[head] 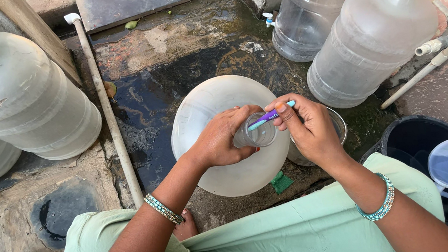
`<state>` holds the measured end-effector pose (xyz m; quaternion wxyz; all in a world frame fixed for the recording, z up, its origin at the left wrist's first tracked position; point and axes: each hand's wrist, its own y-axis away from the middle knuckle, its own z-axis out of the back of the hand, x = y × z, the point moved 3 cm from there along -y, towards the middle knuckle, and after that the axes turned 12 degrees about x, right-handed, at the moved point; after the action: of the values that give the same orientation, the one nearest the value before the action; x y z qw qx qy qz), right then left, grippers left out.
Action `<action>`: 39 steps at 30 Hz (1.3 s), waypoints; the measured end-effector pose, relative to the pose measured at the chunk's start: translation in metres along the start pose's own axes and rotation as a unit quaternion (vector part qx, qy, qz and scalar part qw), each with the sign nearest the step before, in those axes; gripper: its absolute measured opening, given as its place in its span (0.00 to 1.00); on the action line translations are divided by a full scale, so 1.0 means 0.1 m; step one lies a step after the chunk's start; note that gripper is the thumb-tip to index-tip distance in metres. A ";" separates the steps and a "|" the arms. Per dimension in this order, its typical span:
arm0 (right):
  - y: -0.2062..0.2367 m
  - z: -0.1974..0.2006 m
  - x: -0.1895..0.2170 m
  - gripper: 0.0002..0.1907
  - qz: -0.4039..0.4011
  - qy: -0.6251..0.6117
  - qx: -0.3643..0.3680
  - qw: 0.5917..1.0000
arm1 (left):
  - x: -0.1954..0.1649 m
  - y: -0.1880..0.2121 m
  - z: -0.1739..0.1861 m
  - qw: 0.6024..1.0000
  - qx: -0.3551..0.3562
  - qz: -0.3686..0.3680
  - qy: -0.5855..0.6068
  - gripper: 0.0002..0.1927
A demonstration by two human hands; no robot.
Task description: The person scrubs the inside of a large plastic water dispenser bottle using a toothbrush, then wipes the exterior with a green sponge. The task is performed on a wet concrete floor surrounded by other water bottles.
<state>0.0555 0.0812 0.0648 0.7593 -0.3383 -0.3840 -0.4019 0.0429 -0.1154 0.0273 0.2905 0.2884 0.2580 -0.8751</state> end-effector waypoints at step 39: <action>0.09 -0.05 0.11 0.22 0.152 0.140 0.042 0.978 | -0.01 -0.01 -0.21 0.999 0.038 -0.032 0.007 0.35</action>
<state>0.0691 0.0768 0.0702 0.8712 -0.3010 -0.2344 -0.3089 0.0499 -0.1015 0.0138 0.2494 0.2968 0.2359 -0.8911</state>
